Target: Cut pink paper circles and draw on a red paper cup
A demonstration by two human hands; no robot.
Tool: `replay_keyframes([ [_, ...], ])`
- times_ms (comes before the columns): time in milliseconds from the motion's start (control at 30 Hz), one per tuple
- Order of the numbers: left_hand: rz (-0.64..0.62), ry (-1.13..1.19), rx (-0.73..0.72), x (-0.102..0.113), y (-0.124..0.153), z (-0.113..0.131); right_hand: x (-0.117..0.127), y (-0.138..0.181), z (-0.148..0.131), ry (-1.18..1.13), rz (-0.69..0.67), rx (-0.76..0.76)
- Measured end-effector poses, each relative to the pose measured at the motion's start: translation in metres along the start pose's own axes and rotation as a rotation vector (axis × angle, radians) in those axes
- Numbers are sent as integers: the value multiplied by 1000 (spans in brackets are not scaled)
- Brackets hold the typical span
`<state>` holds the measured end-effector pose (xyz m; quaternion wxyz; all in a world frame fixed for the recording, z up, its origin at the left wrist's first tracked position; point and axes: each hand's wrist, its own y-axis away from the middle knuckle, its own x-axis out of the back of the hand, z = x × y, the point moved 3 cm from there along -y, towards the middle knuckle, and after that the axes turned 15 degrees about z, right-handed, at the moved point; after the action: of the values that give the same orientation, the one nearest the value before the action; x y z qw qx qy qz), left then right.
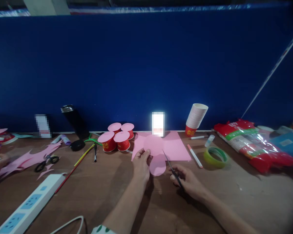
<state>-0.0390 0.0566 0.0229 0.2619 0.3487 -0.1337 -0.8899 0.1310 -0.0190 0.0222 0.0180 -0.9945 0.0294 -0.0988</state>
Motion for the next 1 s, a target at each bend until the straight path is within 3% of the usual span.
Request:
replay_keyframes([
  [433, -17, -82, 53, 0, 20, -21, -2, -3, 5, -23, -18, -45],
  [1000, -2, -40, 68, 2, 20, -23, -3, -3, -1, -23, -9, -84],
])
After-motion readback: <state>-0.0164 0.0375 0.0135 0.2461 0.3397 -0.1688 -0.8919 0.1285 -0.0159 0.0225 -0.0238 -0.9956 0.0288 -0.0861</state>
